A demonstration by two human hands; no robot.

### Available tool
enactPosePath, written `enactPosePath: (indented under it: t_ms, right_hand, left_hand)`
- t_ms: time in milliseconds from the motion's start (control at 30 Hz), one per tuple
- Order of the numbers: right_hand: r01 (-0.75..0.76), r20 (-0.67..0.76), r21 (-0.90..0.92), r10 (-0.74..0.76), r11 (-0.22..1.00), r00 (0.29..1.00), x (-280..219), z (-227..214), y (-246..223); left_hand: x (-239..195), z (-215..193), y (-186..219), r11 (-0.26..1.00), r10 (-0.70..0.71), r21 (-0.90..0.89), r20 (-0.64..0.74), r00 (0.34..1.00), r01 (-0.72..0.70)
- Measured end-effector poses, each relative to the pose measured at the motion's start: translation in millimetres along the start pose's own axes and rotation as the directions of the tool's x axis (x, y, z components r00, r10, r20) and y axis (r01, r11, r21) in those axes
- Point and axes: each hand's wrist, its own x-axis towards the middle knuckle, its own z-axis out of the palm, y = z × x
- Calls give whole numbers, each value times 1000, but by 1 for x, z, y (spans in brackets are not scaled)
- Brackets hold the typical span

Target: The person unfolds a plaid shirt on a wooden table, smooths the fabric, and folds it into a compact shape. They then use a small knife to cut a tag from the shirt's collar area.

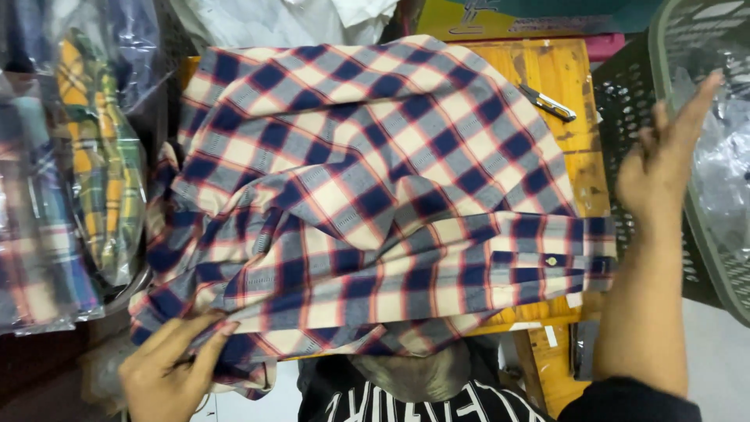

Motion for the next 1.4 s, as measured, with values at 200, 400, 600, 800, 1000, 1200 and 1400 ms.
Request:
enactPosePath:
  t_ms: [200,400,600,800,1000,1200,1400]
  right_hand:
    - [244,300,-233,-169,942,939,-75,-34,9]
    - [-23,186,-407,108,913,977,-122,-21,38]
    - [-3,7,-405,7,914,1000,-134,-9,36]
    - [10,-10,-384,-15,923,1000,-134,-8,27]
    - [-265,-77,-441,258,857,963,-127,-12,4]
    - [-315,-144,-429,281,847,949,-133,-10,46]
    - [-320,-70,20,321,947,944,-132,-24,17]
  left_hand:
    - [1,5,-4,993,118,34,-64,991,-116]
    - [-5,9,-9,987,146,80,-47,988,-141]
    - [7,9,9,959,202,205,-6,979,-196]
    - [32,26,64,916,349,209,7,937,-343]
    - [37,84,115,777,590,-350,115,799,-523]
    - [29,140,120,624,772,-410,188,608,-665]
    - [36,132,117,701,691,-470,261,674,-537]
